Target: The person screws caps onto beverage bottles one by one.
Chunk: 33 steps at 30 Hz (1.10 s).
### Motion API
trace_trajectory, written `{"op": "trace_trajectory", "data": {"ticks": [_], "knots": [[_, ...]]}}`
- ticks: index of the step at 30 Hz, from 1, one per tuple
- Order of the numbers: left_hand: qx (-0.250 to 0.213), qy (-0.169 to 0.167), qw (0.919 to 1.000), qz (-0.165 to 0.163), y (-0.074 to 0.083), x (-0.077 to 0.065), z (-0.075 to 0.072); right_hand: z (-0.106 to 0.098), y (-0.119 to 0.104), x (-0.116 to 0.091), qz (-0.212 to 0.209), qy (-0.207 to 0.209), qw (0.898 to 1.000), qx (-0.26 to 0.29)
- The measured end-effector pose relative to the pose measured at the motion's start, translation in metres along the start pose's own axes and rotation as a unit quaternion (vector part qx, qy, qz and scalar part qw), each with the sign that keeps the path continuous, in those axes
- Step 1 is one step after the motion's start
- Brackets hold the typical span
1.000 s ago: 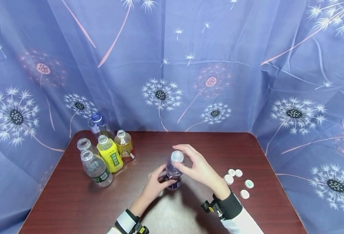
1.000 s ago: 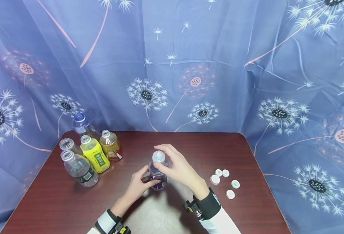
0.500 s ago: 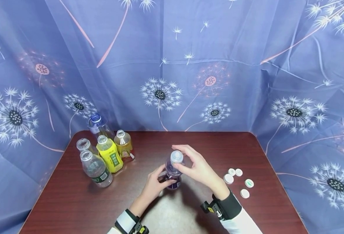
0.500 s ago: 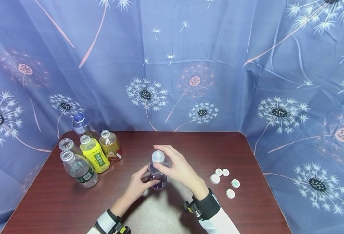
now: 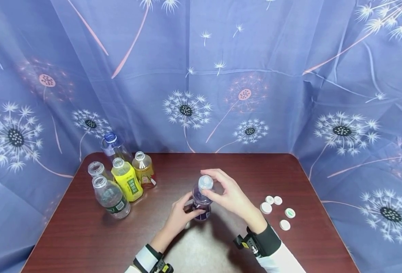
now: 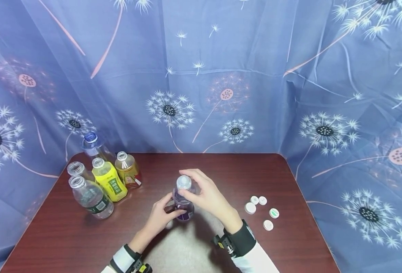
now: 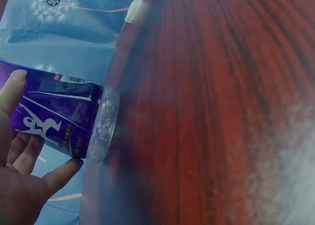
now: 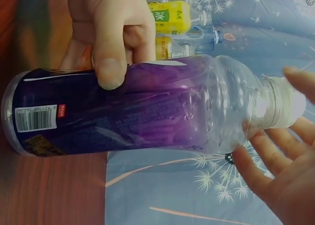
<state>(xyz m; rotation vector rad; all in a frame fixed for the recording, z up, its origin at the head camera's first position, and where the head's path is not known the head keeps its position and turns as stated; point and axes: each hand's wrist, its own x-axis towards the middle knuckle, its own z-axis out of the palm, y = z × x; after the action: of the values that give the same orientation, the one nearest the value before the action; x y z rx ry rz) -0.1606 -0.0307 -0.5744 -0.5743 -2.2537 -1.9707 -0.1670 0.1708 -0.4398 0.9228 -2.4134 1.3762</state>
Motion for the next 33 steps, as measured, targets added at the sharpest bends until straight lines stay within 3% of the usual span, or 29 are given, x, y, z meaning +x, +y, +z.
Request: {"op": "trace_trajectory", "data": {"ticks": [12,20,27,33], "knots": [[0.007,-0.002,0.9999,-0.008,0.003,-0.0003,-0.0006,0.0034,-0.0018,-0.0003,0.018,0.016,1.0,-0.001],[0.002,-0.001,0.9999,-0.014,0.0021,-0.0008,-0.0013,0.0025,-0.0034,-0.0012,-0.006,-0.001,1.0,-0.016],[0.004,-0.007,0.9997,-0.024,0.0014,0.0007,-0.0025,0.0042,-0.0022,-0.0007,-0.003,0.014,0.999,-0.038],[-0.005,-0.019,0.9993,-0.031,0.0006,0.0023,-0.0028,0.0011,-0.0038,-0.0014,-0.007,-0.002,0.999,-0.036]]}}
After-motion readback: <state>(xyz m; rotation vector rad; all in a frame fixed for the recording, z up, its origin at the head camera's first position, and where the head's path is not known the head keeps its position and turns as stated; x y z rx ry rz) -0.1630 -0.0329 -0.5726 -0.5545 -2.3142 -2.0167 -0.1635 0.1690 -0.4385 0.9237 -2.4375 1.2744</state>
